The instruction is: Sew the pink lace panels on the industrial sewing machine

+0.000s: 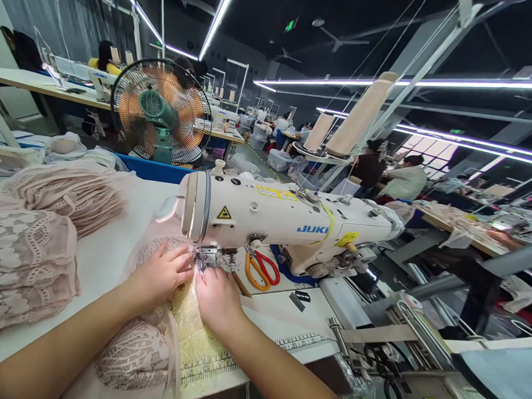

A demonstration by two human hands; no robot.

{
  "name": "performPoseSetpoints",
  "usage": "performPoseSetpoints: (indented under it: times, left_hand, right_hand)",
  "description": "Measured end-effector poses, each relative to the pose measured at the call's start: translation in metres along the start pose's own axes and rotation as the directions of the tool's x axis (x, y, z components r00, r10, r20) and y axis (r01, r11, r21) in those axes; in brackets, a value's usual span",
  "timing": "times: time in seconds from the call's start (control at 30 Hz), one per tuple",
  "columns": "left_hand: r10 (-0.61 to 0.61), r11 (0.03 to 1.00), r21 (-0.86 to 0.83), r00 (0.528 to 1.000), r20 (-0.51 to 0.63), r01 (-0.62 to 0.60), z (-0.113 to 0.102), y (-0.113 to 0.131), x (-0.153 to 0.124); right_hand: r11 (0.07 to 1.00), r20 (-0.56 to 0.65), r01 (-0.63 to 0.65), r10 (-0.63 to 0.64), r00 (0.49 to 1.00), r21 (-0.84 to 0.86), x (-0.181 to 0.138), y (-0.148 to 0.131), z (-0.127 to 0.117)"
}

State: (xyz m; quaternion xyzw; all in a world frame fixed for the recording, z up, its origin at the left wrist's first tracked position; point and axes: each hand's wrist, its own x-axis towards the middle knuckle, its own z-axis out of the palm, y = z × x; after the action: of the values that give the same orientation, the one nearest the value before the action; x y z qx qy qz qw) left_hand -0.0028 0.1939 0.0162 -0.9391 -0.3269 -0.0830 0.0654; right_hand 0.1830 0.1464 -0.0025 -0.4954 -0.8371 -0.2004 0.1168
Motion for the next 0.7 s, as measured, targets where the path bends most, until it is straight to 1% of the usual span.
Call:
performPoseSetpoints:
  times: [0.2, 0.37, 0.5, 0.6, 0.67, 0.7]
  left_hand:
    - [-0.071, 0.997, 0.042, 0.995, 0.073, 0.068, -0.001, -0.003, 0.002]
    - [-0.144, 0.989, 0.058, 0.986, 0.082, 0.14, -0.002, -0.005, 0.004]
    - [-0.22, 0.975, 0.063, 0.97, 0.101, 0.214, 0.002, -0.008, 0.005]
    - [-0.26, 0.965, 0.066, 0.962, 0.085, 0.255, 0.005, -0.013, 0.004]
    - [-0.245, 0.969, 0.033, 0.969, 0.035, 0.243, 0.003, -0.014, 0.002]
    - [-0.22, 0.975, -0.007, 0.975, 0.001, 0.22, -0.001, -0.013, 0.001]
  right_hand:
    - [1.0, -0.009, -0.002, 0.002, 1.0, 0.029, -0.005, 0.002, 0.001]
    - [0.998, 0.003, -0.019, 0.019, 1.0, 0.062, -0.006, 0.002, 0.001]
    - [0.996, -0.017, -0.013, 0.014, 1.0, 0.09, -0.007, 0.002, -0.001]
    - [0.981, -0.034, -0.039, 0.047, 0.998, 0.192, -0.011, 0.004, -0.006]
    - [0.941, -0.042, -0.06, 0.078, 0.996, 0.334, -0.017, 0.005, -0.012]
    - [0.903, -0.039, -0.067, 0.093, 0.995, 0.424, -0.022, 0.006, -0.016]
